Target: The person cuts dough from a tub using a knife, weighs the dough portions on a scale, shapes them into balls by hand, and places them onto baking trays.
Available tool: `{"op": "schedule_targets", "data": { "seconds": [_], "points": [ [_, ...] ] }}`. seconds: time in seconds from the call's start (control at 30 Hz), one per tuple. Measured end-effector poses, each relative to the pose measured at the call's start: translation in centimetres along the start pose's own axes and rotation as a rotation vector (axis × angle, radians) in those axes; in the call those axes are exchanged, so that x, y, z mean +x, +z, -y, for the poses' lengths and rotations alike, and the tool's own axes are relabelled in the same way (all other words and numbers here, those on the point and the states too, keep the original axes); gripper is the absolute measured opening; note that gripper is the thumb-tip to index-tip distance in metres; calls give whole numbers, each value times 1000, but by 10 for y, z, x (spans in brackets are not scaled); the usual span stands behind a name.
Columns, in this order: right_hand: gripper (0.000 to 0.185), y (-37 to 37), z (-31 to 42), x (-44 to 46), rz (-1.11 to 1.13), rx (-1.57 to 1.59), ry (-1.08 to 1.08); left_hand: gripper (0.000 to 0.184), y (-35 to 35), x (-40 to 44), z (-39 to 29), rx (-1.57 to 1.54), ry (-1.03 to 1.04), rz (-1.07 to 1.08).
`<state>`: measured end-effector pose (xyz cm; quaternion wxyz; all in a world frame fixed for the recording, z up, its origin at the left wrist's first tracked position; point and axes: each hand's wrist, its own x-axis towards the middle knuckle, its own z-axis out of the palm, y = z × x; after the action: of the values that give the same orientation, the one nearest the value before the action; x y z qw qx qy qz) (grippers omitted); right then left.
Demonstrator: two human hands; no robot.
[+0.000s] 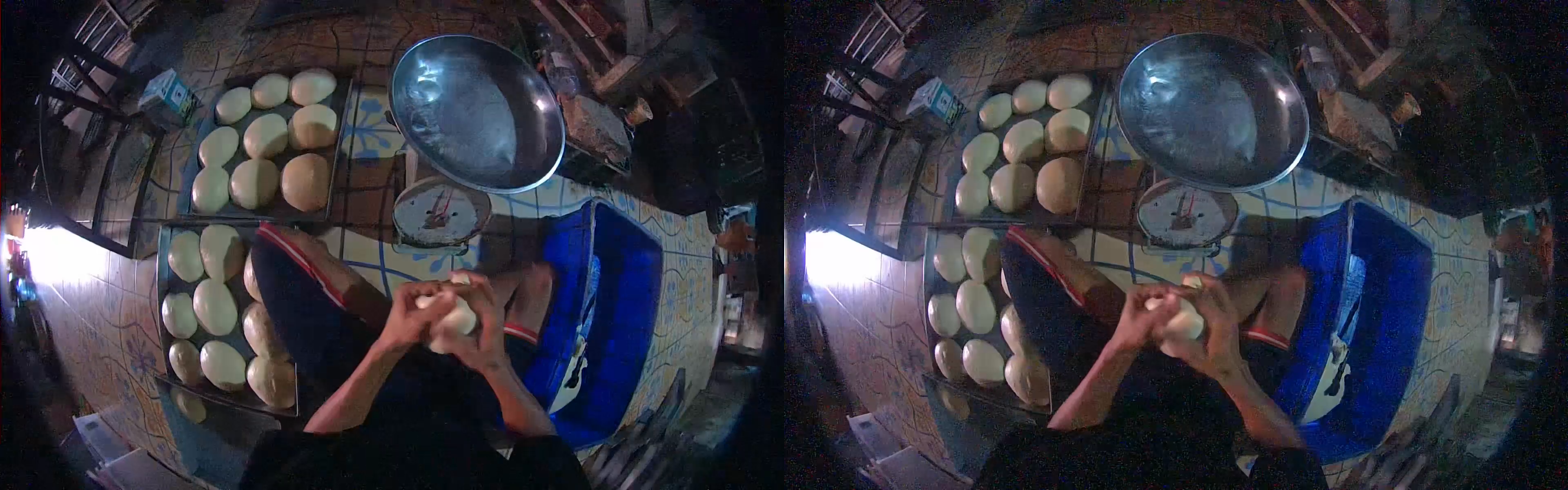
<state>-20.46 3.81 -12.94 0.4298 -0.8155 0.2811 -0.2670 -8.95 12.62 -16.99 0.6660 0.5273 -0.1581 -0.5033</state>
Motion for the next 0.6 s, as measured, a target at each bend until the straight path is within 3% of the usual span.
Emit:
{"op": "schedule_targets", "data": {
  "seconds": [0.07,0.1,0.13,0.17,0.23,0.27,0.3,0.4,0.43,0.47,0.5,0.53,0.6],
  "points": [
    [39,0,-10,-6,-172,202,277,22,-16,25,47,-239,309,162],
    [31,1,0,0,-316,271,331,30,-7,20,23,-408,238,74],
    [30,1,1,1,-282,351,371,39,1,19,-4,-567,171,-6],
    [29,2,2,1,-255,435,412,54,-24,34,41,-470,180,184],
    [34,9,-6,-2,-194,527,509,58,-21,17,52,-463,39,16],
    [35,7,-9,-3,-155,497,392,58,-24,12,61,-820,-77,-10],
    [37,5,-9,-3,-124,464,282,48,-20,4,44,-749,-93,1],
    [41,3,5,3,-73,318,70,35,-17,10,27,-104,7,92],
    [41,2,-1,-1,-30,209,70,25,6,13,4,-43,203,121],
    [40,-2,-7,-3,13,101,65,24,10,15,6,22,169,51],
    [35,-7,-11,-7,-14,392,189,23,13,13,-4,-29,205,63],
    [34,-13,-7,-5,-5,462,218,23,19,10,-20,-79,239,78],
    [32,-29,12,-4,2,608,280,25,28,11,-57,286,382,148]
  ]
}}
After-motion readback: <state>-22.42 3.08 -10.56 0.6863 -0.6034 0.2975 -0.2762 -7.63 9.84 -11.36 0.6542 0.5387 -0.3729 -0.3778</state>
